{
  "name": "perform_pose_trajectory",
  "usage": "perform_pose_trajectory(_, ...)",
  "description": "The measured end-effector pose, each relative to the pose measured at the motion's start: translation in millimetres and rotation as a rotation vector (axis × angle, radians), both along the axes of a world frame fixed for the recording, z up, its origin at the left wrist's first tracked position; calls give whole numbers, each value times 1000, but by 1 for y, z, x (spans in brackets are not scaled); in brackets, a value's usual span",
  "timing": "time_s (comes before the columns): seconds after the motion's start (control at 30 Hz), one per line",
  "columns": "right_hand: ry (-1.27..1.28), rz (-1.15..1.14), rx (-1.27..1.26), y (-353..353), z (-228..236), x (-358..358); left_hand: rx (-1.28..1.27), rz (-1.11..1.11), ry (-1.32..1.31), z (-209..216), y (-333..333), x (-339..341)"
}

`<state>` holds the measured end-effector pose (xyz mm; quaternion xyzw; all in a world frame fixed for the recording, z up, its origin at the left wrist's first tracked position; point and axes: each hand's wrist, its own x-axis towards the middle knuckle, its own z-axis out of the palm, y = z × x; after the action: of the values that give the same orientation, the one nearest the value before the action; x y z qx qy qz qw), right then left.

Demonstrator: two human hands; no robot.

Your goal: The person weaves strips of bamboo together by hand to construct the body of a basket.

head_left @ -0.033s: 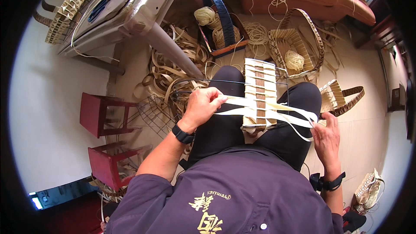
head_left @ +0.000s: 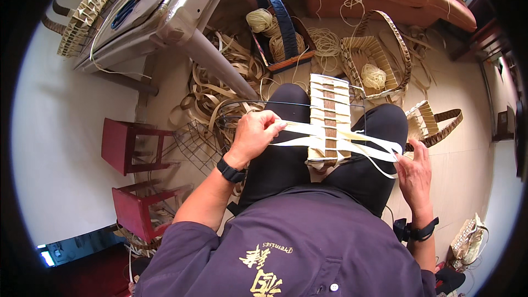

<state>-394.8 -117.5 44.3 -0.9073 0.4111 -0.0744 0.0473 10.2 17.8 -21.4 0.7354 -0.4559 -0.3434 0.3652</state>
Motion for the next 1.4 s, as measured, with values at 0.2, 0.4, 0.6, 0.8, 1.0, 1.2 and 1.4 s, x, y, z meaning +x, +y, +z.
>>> perform_pose_trajectory(0.2,-26,125,255,-6,-19,-2,13,-19,-230,3,7,11)
perform_pose_trajectory(0.4,-248,56,179,-15,-37,0,-218,-112,-522,60,-33,-11)
perform_pose_trajectory(0.6,-471,40,123,-17,-38,7,-413,-612,-267,54,-94,-82)
perform_pose_trajectory(0.8,-747,60,17,-23,-34,14,-154,-868,-259,31,-143,-143)
perform_pose_trajectory(1.0,-1232,-166,759,-25,-37,18,-173,-692,-248,22,-152,-149)
perform_pose_trajectory(1.2,-1523,-235,1374,-25,-47,5,-295,-556,-132,17,-157,-145)
perform_pose_trajectory(1.4,-1510,-185,1437,-35,-53,-5,-106,-658,-63,25,-159,-139)
